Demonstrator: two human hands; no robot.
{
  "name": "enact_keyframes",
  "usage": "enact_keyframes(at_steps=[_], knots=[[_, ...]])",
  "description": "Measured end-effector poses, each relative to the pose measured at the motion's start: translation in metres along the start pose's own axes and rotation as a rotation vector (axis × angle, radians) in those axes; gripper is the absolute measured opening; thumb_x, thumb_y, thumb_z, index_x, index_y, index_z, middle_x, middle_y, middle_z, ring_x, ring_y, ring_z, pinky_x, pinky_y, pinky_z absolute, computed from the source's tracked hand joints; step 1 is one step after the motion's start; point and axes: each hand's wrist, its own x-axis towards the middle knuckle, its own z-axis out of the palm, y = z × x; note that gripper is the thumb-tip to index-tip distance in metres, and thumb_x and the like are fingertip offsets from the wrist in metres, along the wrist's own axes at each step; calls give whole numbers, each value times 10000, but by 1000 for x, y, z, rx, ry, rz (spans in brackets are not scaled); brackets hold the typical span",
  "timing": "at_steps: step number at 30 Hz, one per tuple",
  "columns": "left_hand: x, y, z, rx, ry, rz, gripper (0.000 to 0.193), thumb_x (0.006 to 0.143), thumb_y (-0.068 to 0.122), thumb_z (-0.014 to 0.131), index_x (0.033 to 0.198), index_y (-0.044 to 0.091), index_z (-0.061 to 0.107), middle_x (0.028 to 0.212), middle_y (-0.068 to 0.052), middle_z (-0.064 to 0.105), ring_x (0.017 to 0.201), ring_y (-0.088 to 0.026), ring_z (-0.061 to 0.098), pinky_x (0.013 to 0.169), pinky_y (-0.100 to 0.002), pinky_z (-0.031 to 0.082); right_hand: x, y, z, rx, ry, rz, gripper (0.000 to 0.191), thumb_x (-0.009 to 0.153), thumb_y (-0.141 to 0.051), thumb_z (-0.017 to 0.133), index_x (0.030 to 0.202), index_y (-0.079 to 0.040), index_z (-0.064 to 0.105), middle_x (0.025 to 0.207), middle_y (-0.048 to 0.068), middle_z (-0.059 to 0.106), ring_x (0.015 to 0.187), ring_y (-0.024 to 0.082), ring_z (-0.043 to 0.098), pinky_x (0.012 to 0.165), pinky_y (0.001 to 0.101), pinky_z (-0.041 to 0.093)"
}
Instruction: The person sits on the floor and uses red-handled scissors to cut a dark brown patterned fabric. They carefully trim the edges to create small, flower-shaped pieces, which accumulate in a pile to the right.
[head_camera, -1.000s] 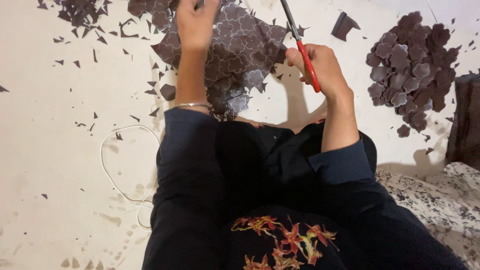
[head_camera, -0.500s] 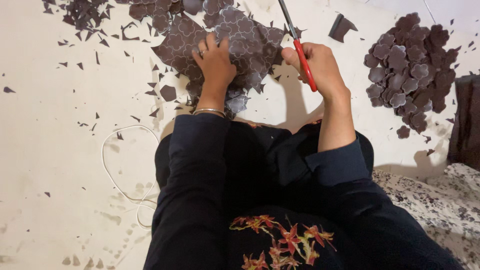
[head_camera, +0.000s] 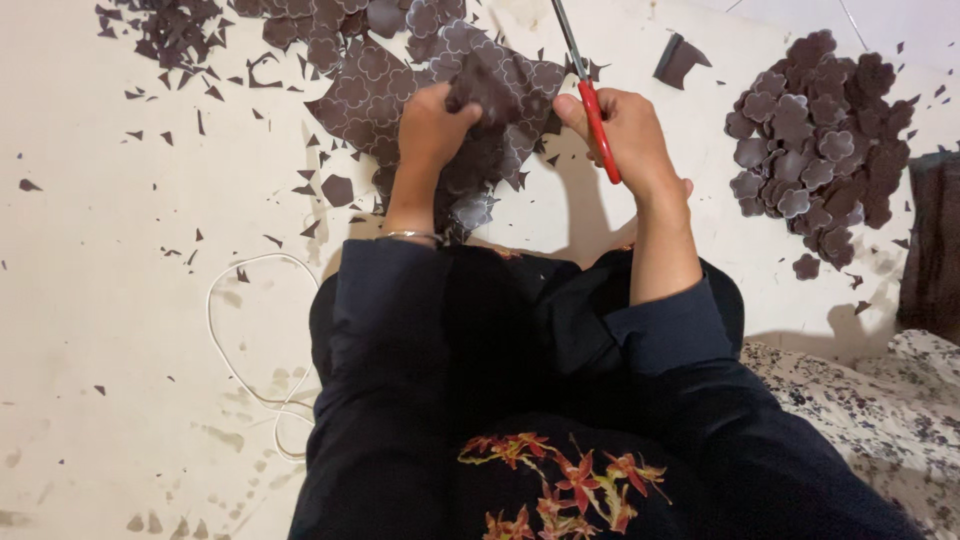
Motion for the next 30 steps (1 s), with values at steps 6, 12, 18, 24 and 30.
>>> enact_keyframes(at_steps=[6,12,18,24,30], knots=[[-27,42,-28,-542,-153,-79,240,974,259,680,936,26,719,775,-10,641,716,-94,563,658,-275,472,3,-3,14,323,-17,-65,483,918,-544,742,857,-70,674,670,-12,666,590,51,677,502,210,542],[-64,60,-55,-443,-101,66,228,1045,220,598,1064,9,682,770,-51,613,743,-110,558,689,-299,481,0,-10,22,475,-108,-45,253,927,-286,738,888,-76,603,635,48,631,464,104,554,408,238,407],[-71,29,-41,-213,234,191,265,1045,228,590,1202,38,688,984,-175,699,893,-322,686,801,-394,535,3,-18,28,402,-77,35,218,934,-217,721,833,-73,592,613,34,598,461,101,547,394,256,389],[-50,26,-36,-219,461,94,260,958,235,685,1096,16,714,1014,-190,729,920,-351,714,830,-403,551,4,-40,43,399,-76,35,260,928,-214,726,829,-61,541,625,33,572,465,123,546,371,281,368],[-46,42,-36,-894,332,-67,249,900,131,768,1083,-29,714,945,-62,733,819,-153,662,707,-282,528,-4,-60,52,563,-145,-10,250,944,-221,722,821,-72,563,600,31,543,468,124,536,484,262,508]])
